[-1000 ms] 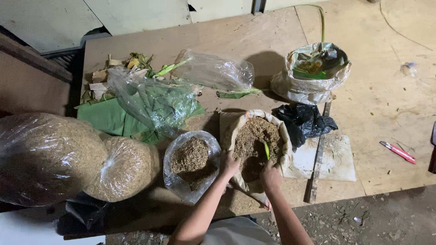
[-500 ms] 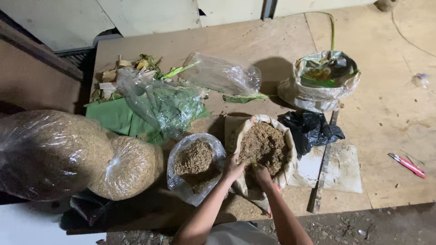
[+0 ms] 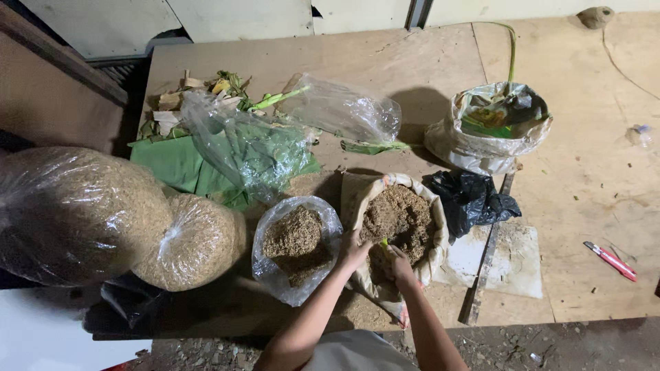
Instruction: The person scoops a brown granular substance from a large sack into a clear plastic bag using a green plastic scoop. The person repeatedly fills the scoop and pours the contents into the bag, occasionally using their hands to adjust the material.
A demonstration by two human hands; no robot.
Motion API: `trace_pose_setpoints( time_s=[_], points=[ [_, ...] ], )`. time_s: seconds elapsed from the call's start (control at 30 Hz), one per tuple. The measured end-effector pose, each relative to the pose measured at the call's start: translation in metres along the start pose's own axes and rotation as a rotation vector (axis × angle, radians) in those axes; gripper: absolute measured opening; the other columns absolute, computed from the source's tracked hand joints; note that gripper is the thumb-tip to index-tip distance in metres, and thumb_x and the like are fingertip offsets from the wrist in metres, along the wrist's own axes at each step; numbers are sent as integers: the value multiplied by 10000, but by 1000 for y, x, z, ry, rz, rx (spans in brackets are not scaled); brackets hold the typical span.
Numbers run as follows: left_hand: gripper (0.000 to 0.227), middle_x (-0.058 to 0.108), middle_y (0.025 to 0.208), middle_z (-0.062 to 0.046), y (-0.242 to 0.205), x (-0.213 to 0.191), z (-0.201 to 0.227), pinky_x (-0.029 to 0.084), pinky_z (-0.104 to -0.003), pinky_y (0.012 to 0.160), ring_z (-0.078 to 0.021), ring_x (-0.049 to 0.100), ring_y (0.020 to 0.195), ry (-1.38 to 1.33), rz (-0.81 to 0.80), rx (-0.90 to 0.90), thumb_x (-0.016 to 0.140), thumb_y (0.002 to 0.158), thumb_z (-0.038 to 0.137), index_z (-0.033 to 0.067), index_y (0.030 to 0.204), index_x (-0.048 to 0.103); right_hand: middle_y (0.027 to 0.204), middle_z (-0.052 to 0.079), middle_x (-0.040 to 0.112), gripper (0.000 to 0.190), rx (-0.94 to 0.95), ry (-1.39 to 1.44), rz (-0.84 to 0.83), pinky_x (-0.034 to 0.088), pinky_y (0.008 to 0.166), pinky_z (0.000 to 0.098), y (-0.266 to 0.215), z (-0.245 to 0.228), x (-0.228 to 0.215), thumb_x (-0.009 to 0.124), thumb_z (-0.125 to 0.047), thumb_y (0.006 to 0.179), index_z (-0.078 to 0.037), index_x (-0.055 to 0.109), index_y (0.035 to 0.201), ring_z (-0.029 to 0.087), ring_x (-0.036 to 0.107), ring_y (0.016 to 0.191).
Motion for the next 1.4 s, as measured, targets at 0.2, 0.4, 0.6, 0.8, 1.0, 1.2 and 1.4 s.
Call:
trace_pose_setpoints(
  time_s=[0.2, 0.4, 0.6, 0.8, 1.0, 1.2, 1.4],
  points=[
    [641, 508, 1499, -216, -17, -20, 21, 453, -421, 1090, -340, 540, 1323, -105, 8, 57, 650, 924, 264, 25, 1490, 470, 587, -74, 387, 195, -65, 185, -100, 235, 375, 264, -4, -7, -3, 471, -270, 1086, -152, 593, 991, 72, 303, 430],
    [545, 516, 1516, -164, -23, -44, 44, 575, -311, 950, -219, 650, 1225, -274, -113, 1, 563, 1009, 258, 29, 1490, 449, 578, -34, 439, 280, -91, 103, 60, 205, 343, 268, -28, -23, -10, 413, -303, 1060, -157, 652, 1059, 79, 287, 389],
    [354, 666, 1362, -113, -30, -81, 65, 597, -283, 930, -108, 661, 1155, -509, -120, 85, 516, 1078, 273, 60, 1335, 634, 615, -66, 418, 235, -158, 188, 54, 227, 353, 254, -72, -59, 15, 464, -284, 1101, -110, 621, 1109, 58, 303, 427],
    [271, 743, 1186, -35, -44, -138, 56, 586, -261, 773, -118, 698, 913, -588, 77, 79, 546, 1038, 249, 90, 1177, 715, 586, -65, 373, 292, -240, 25, -50, 208, 362, 271, -104, -80, 61, 450, -306, 1095, -90, 643, 1056, 72, 272, 425],
    [199, 747, 1136, -29, -46, -172, 17, 553, -231, 815, -104, 685, 1004, -744, 227, 238, 559, 1033, 170, 79, 1112, 717, 581, -76, 340, 183, -190, 40, -196, 182, 372, 258, -111, -79, 119, 502, -272, 1080, -126, 609, 1061, 62, 253, 422],
    [173, 725, 1133, -32, -57, -205, -11, 579, -267, 842, -121, 674, 1042, -841, 298, 228, 590, 1039, 195, 74, 1077, 708, 591, -66, 390, 252, -173, -158, -259, 187, 369, 252, -116, -66, 173, 473, -278, 1087, -69, 610, 1124, 55, 271, 432],
    [159, 721, 1139, -24, -76, -232, -6, 585, -286, 851, -134, 675, 1058, -813, 372, 225, 609, 1029, 200, 80, 1062, 709, 710, -43, 583, 395, -177, -444, -97, 351, 457, 201, -113, -45, 209, 475, -269, 1096, -44, 568, 1407, 46, 436, 537]
  ],
)
Point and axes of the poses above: each hand's wrist, its own y-axis towards the middle knuckle, its own x-axis out of the palm, z = x × y, the point moved 3 cm from there along y, towards the middle knuckle
